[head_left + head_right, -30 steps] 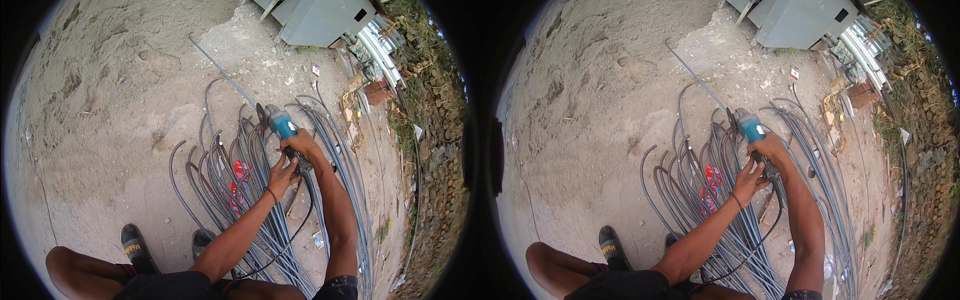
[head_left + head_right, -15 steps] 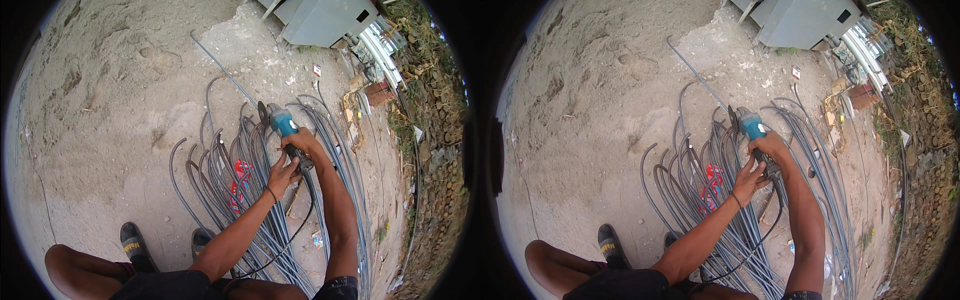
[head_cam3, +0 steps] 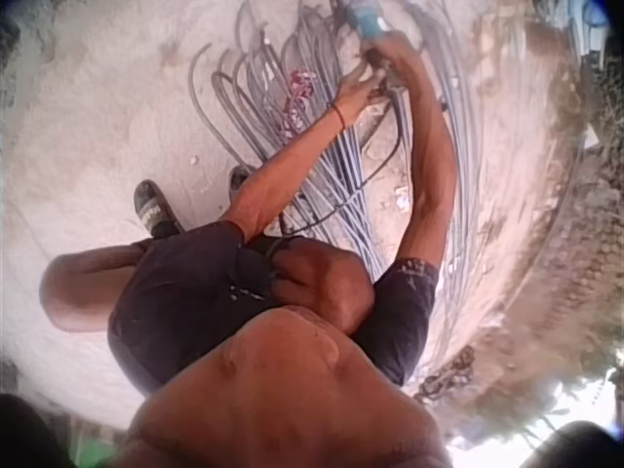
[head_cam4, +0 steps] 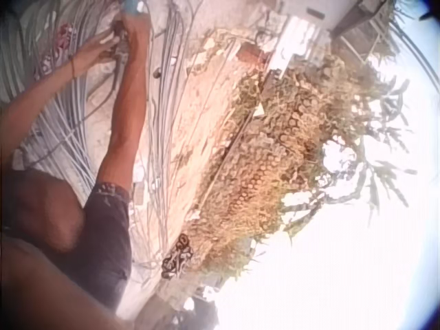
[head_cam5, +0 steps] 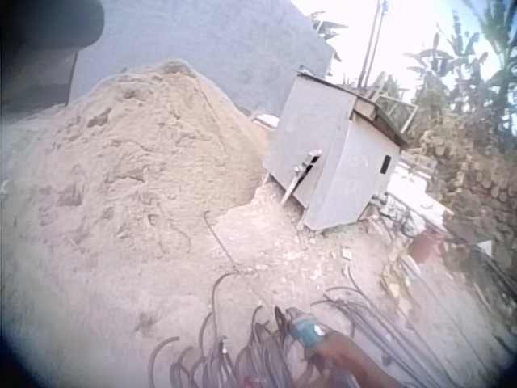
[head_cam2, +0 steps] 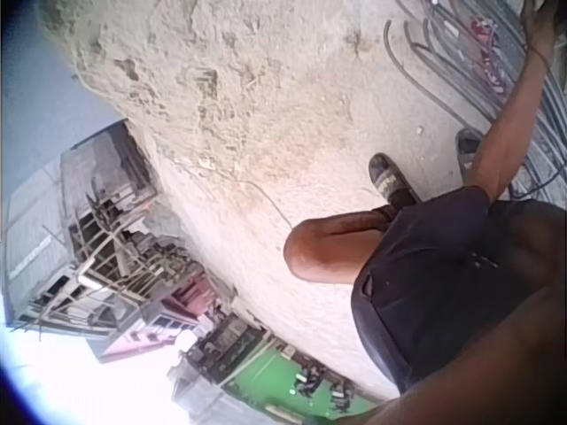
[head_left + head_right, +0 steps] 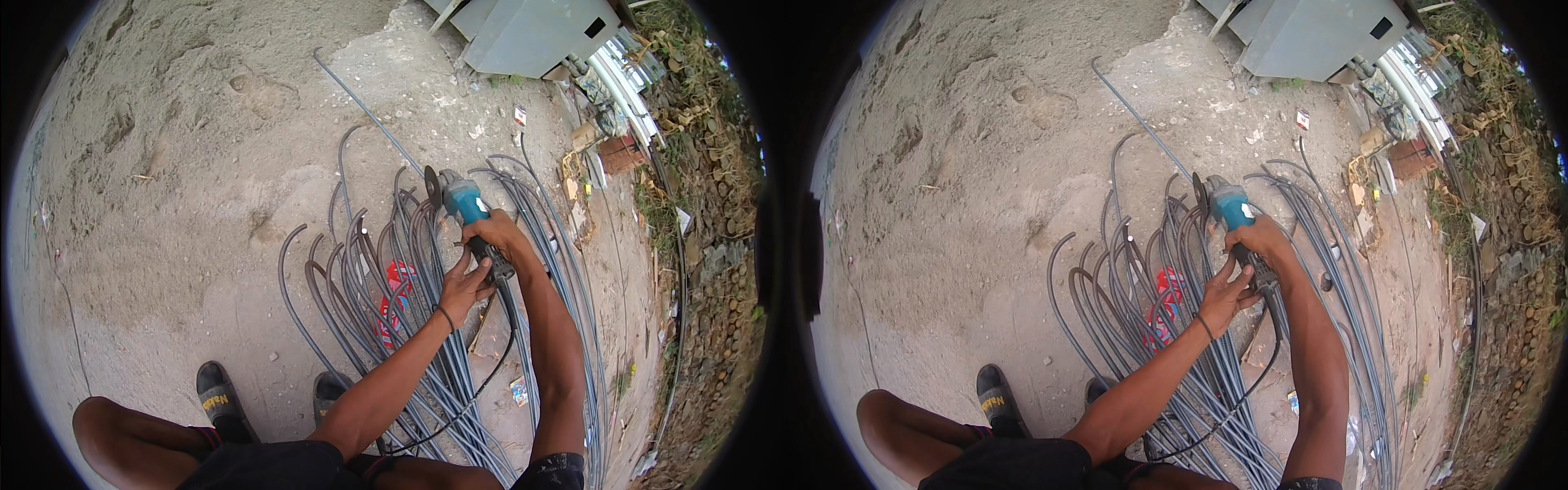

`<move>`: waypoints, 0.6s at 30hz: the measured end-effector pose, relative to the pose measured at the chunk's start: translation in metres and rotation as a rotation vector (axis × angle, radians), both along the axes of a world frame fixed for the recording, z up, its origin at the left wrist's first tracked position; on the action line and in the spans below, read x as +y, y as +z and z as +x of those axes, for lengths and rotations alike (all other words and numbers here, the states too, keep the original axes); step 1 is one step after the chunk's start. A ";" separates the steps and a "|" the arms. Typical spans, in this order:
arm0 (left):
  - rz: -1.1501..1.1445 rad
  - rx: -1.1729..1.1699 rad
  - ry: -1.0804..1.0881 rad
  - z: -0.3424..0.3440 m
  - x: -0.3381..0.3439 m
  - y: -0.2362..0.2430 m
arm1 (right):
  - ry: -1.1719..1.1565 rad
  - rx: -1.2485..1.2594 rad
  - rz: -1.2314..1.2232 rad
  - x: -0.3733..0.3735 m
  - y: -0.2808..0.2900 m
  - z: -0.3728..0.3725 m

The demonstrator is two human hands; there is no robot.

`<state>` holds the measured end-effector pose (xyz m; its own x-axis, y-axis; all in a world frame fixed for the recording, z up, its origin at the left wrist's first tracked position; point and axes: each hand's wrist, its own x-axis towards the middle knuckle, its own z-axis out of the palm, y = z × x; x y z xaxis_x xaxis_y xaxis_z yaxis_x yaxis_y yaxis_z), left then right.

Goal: The person uses an angle grinder to cut through several metal rods while holding them against the ground.

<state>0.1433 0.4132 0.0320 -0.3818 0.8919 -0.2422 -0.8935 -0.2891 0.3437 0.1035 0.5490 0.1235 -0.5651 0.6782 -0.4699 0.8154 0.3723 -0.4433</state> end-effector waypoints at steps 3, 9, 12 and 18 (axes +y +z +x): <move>-0.002 0.000 0.004 0.000 -0.001 -0.001 | -0.002 0.002 -0.001 -0.001 0.000 -0.001; 0.001 0.000 0.004 0.000 0.000 0.000 | 0.007 0.023 -0.012 0.005 -0.008 0.001; 0.000 0.002 0.007 0.000 0.001 -0.001 | 0.003 0.031 0.000 0.006 -0.009 0.000; -0.002 0.009 0.009 -0.002 0.001 -0.001 | -0.015 0.018 -0.026 0.003 -0.005 -0.003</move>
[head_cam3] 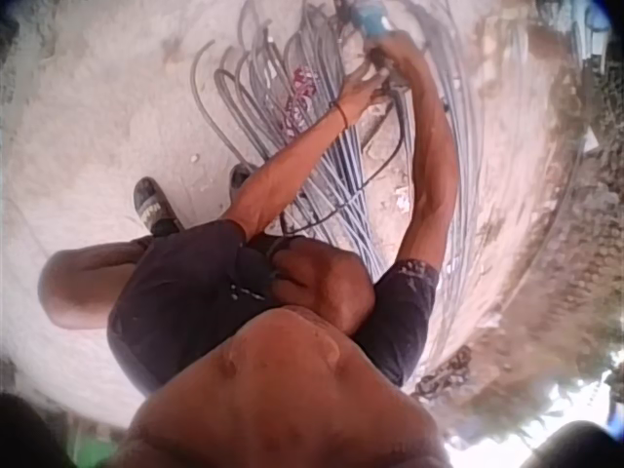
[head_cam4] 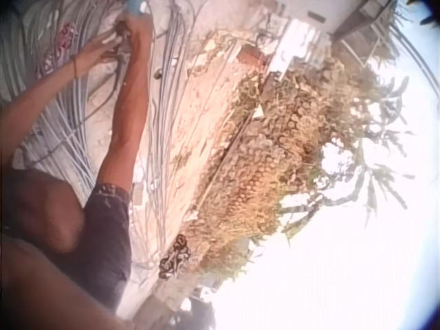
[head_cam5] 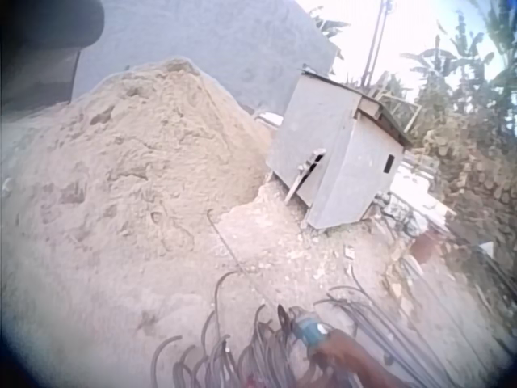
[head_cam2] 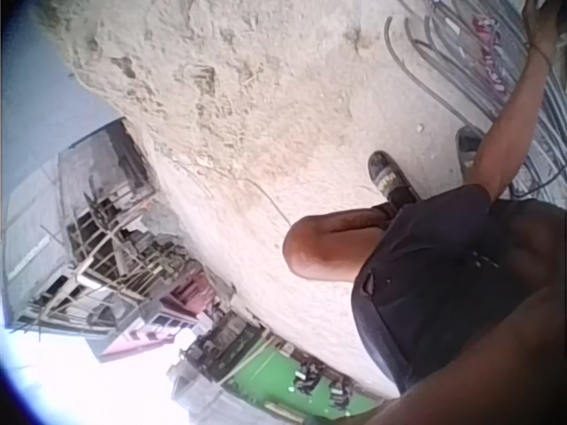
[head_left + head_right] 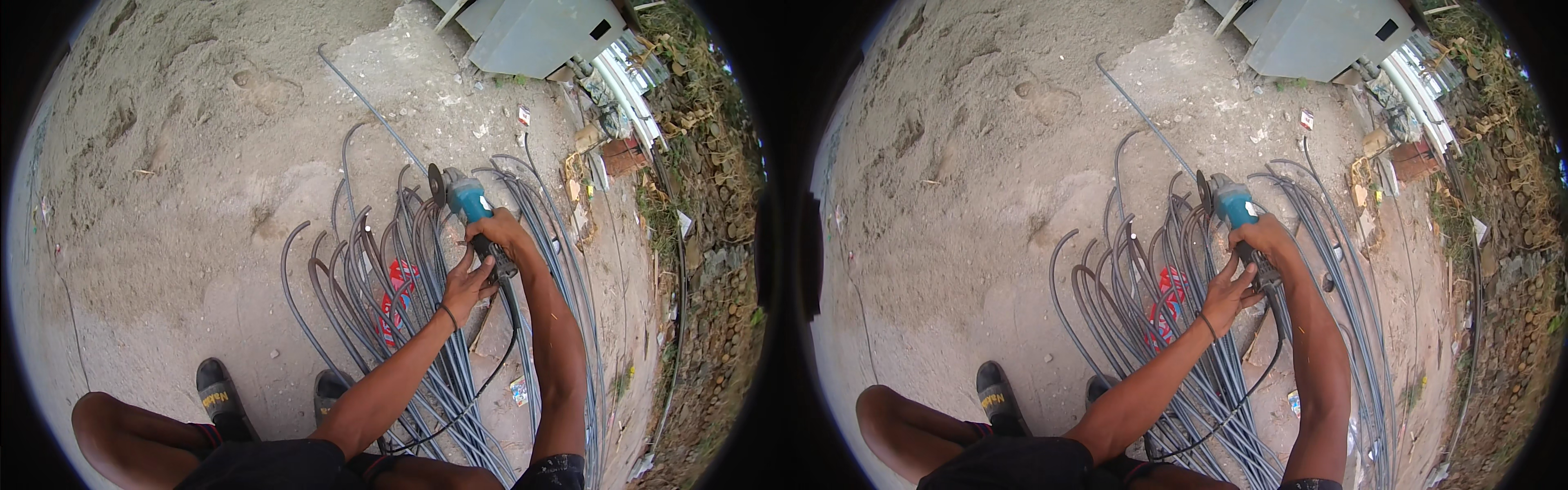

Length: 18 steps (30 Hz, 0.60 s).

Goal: The person uses an angle grinder to cut through several metal rods while holding them against the ground.

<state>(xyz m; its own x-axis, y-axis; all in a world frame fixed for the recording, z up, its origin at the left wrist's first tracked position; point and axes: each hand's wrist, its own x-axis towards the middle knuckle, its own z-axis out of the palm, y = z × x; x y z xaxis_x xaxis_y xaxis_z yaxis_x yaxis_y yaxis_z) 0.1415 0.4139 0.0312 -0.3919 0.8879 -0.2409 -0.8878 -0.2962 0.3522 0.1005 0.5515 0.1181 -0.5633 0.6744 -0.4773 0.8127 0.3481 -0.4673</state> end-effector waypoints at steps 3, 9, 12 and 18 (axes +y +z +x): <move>-0.005 -0.002 0.010 -0.001 0.000 0.000 | -0.007 0.014 -0.026 -0.002 0.003 -0.001; -0.013 0.002 -0.003 -0.002 0.000 0.002 | -0.022 0.021 -0.041 0.000 0.002 -0.001; -0.001 -0.010 0.003 -0.002 -0.001 0.002 | -0.015 0.010 -0.022 0.001 -0.001 -0.001; -0.015 -0.010 0.003 -0.002 0.000 0.001 | -0.009 -0.001 -0.035 0.001 0.000 -0.003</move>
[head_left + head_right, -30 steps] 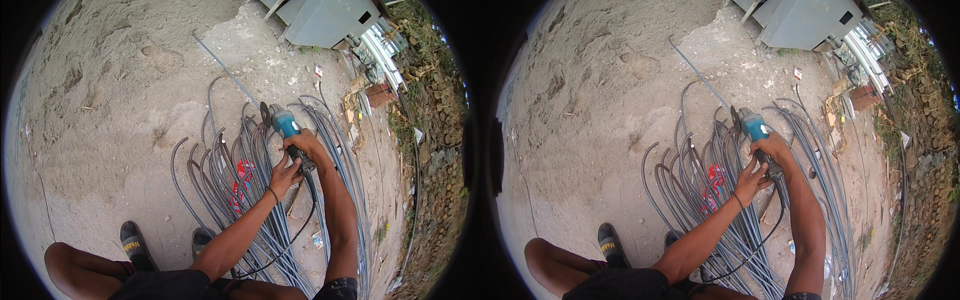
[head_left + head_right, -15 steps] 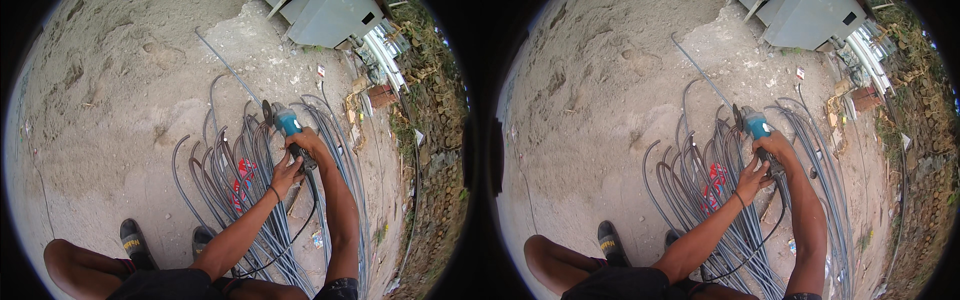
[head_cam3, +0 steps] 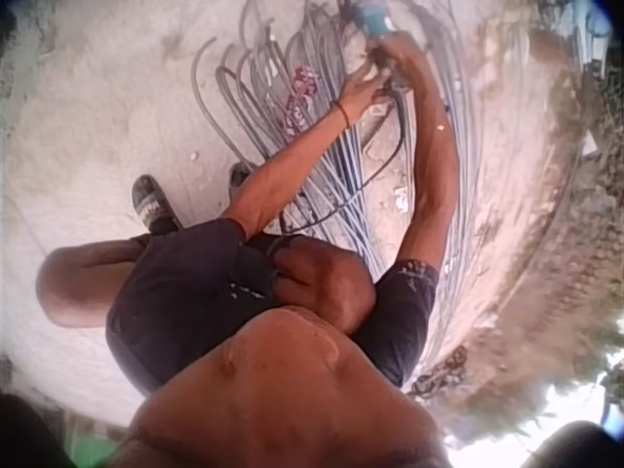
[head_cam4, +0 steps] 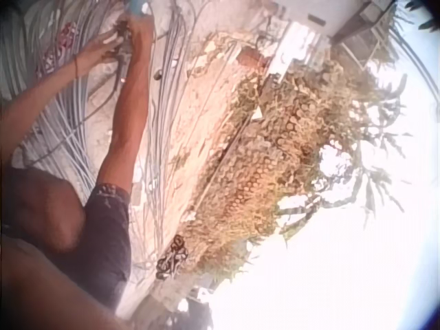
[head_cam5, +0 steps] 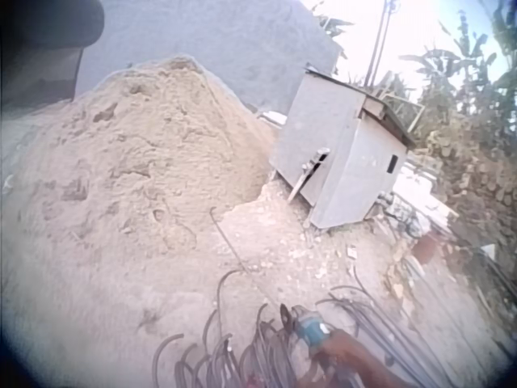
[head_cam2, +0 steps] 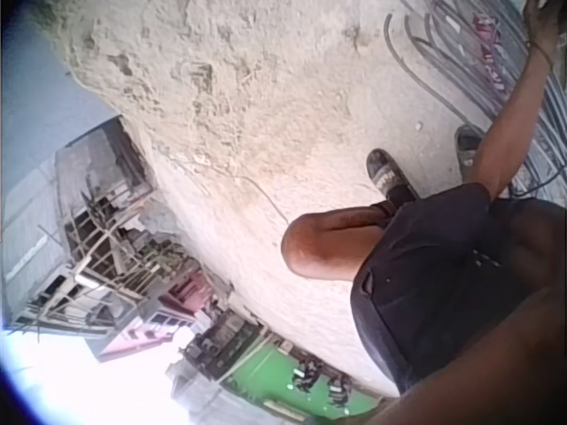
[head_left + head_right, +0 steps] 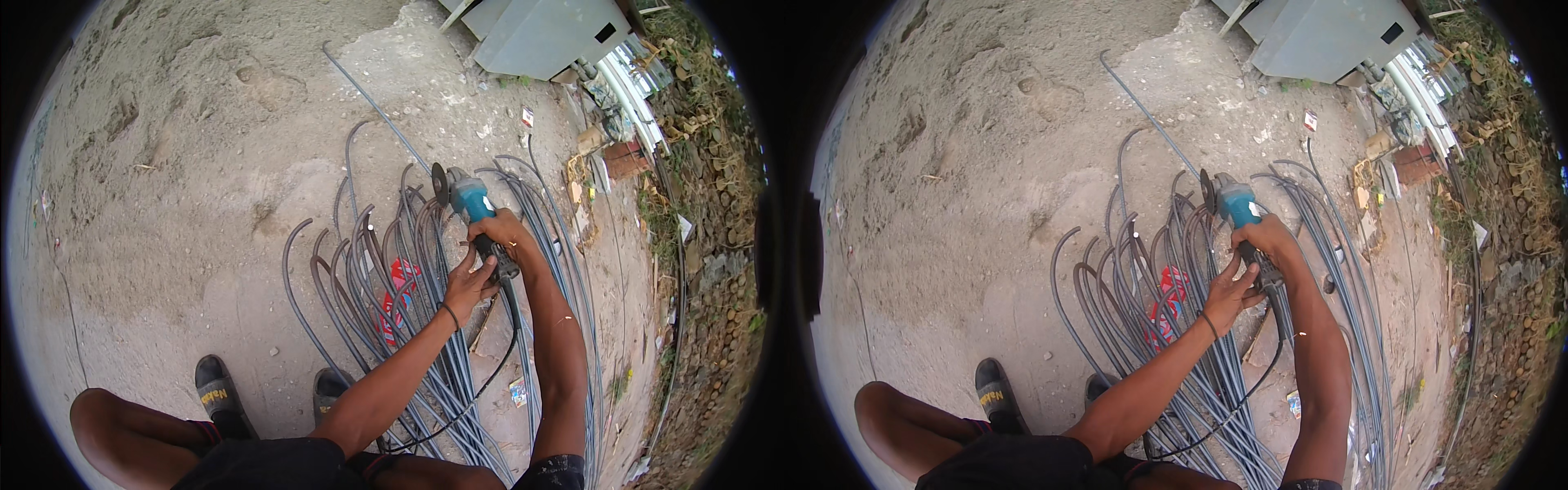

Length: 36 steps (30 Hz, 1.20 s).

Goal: The person uses an angle grinder to cut through several metal rods while holding them against the ground.

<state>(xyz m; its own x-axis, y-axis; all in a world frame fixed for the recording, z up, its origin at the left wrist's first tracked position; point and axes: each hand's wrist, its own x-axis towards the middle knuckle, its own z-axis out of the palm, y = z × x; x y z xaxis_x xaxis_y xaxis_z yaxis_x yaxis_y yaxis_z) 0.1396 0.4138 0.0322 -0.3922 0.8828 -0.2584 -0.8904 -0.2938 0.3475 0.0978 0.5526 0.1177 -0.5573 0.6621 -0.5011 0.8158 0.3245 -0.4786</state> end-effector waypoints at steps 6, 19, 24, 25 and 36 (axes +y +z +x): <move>0.000 0.012 0.003 0.001 -0.002 0.002 | -0.013 -0.019 0.000 -0.001 0.000 0.000; 0.002 0.010 0.000 0.004 -0.003 0.005 | -0.013 -0.012 -0.011 0.006 -0.007 0.007; -0.021 0.011 -0.011 0.003 -0.004 0.004 | -0.004 -0.005 -0.001 0.003 -0.004 0.005; -0.028 0.011 -0.013 0.002 -0.004 0.004 | 0.006 -0.003 0.003 0.001 -0.003 0.005; -0.005 0.003 -0.003 0.004 -0.005 0.004 | -0.014 0.011 -0.031 -0.005 0.004 0.005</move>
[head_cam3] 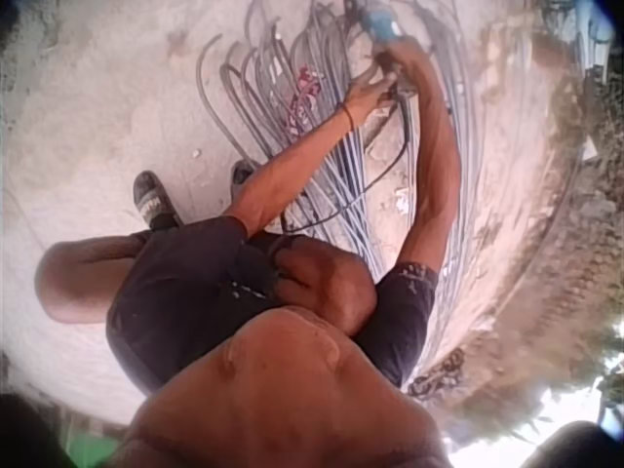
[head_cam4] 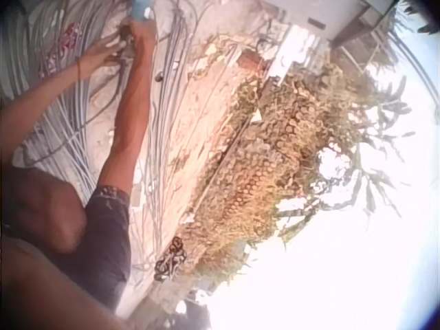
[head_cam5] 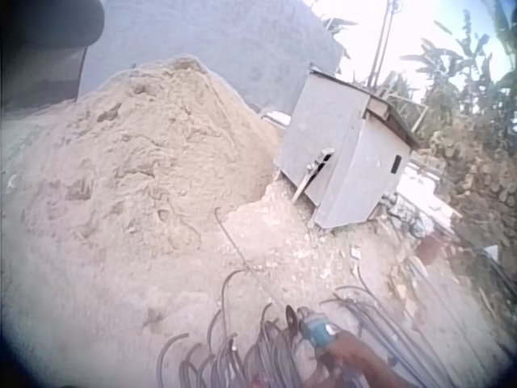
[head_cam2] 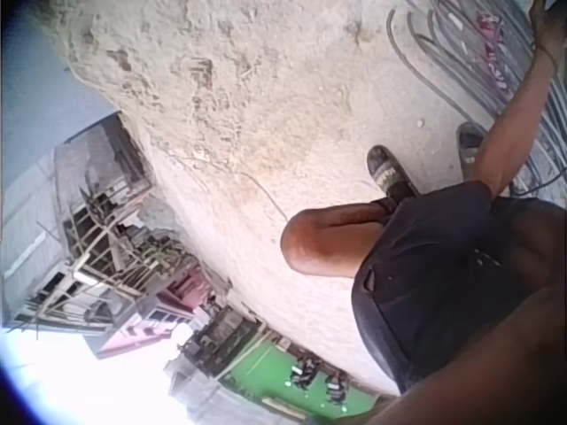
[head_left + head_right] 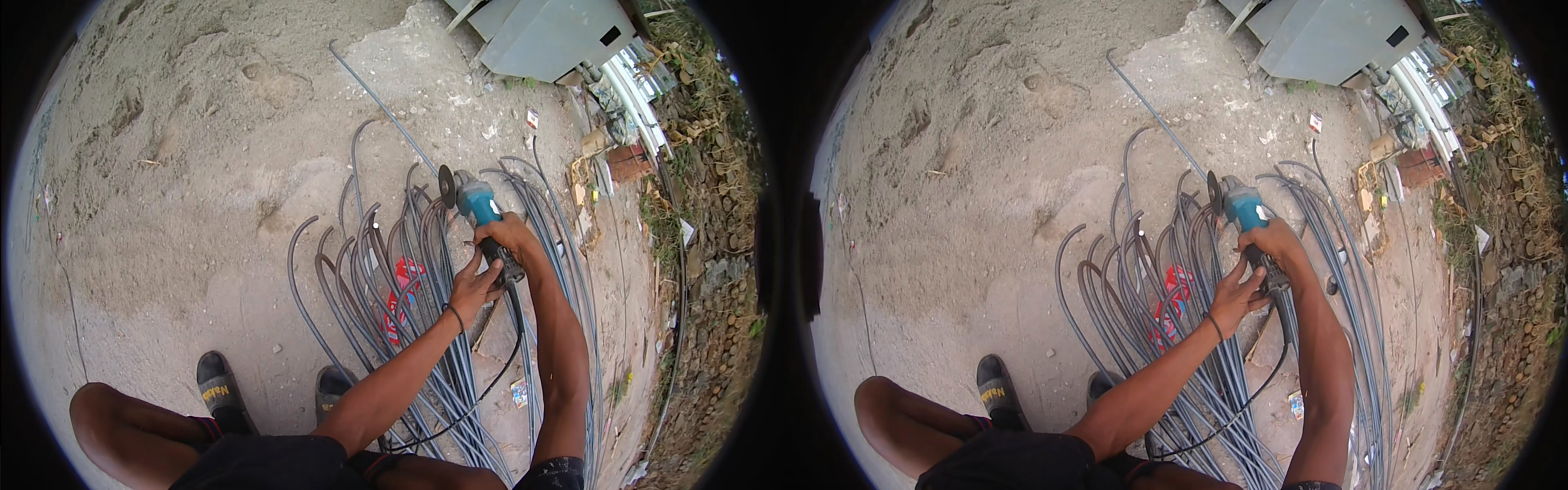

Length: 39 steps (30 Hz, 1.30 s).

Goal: The person uses an angle grinder to cut through several metal rods while holding them against the ground.

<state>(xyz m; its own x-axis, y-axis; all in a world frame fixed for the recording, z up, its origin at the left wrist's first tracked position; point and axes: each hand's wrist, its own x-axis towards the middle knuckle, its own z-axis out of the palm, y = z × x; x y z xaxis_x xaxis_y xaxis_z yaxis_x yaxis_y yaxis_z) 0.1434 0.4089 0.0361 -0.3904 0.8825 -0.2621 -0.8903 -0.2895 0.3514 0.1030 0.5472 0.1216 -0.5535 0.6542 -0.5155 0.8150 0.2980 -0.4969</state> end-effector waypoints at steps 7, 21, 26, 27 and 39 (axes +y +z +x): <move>-0.004 0.026 -0.002 0.000 0.000 0.002 | 0.007 -0.012 0.013 -0.002 0.003 0.000; 0.008 0.011 -0.004 0.000 0.000 0.002 | 0.004 0.014 0.002 0.005 -0.007 0.002; 0.015 0.012 -0.001 0.000 0.000 0.001 | 0.003 -0.002 0.015 0.005 -0.006 0.001; 0.008 0.013 0.001 0.000 0.000 0.001 | 0.002 -0.001 0.013 0.003 -0.004 0.001; 0.011 0.002 0.007 0.000 0.000 0.001 | 0.028 -0.032 0.043 0.000 0.001 -0.002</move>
